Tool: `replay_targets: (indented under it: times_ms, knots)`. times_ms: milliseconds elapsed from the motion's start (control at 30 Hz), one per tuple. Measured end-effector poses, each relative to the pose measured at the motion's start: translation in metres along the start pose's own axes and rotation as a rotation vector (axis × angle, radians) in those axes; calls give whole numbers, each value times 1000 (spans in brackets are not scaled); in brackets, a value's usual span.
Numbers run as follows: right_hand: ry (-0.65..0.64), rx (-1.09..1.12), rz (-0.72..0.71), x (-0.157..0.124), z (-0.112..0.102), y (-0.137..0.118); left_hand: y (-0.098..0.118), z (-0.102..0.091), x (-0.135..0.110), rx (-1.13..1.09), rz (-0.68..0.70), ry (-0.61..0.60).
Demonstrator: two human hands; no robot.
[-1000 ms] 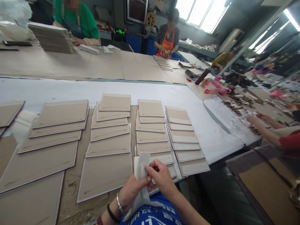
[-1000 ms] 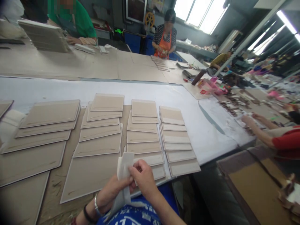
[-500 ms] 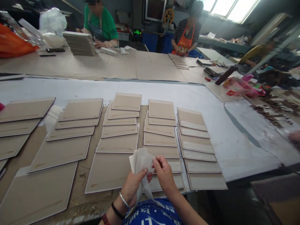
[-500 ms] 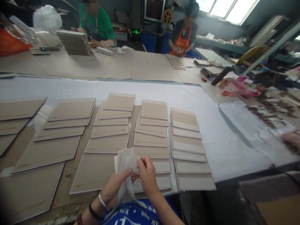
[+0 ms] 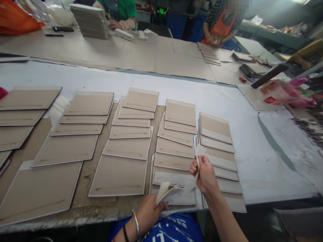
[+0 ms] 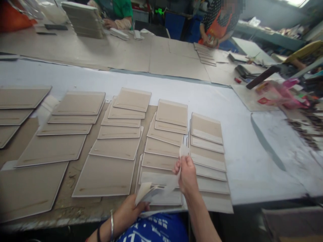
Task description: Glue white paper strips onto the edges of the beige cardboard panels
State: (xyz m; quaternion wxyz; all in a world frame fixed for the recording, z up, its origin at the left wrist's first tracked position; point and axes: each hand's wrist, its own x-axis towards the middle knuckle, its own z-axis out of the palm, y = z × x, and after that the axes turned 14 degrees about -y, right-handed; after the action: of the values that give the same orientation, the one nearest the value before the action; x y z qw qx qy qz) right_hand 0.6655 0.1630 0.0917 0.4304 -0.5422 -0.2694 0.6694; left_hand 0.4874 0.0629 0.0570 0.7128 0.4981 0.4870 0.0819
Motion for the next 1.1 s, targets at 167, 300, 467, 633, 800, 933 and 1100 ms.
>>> replay_targets:
  times_ms: [167,300,467,633,800,933,1100]
  knots:
    - [-384,-758,100,35,-9,7,1,-10,1,242,-126,38]
    - [-618,-1139,97,63,2,33,6,-20,10,688,-110,115]
    - [-742,-1446,144,77,21,33,-4,-26,25,912,47,296]
    - [-768,-1595,185,83,29,27,-17,-26,38,935,137,380]
    - [-777,-1663,216,88,32,27,-17,-27,45,939,127,372]
    - [-784,-1703,240,90,34,26,-19,-28,50,898,137,369]
    - [-791,-1735,248,90,37,28,-21,-28,55,903,132,374]
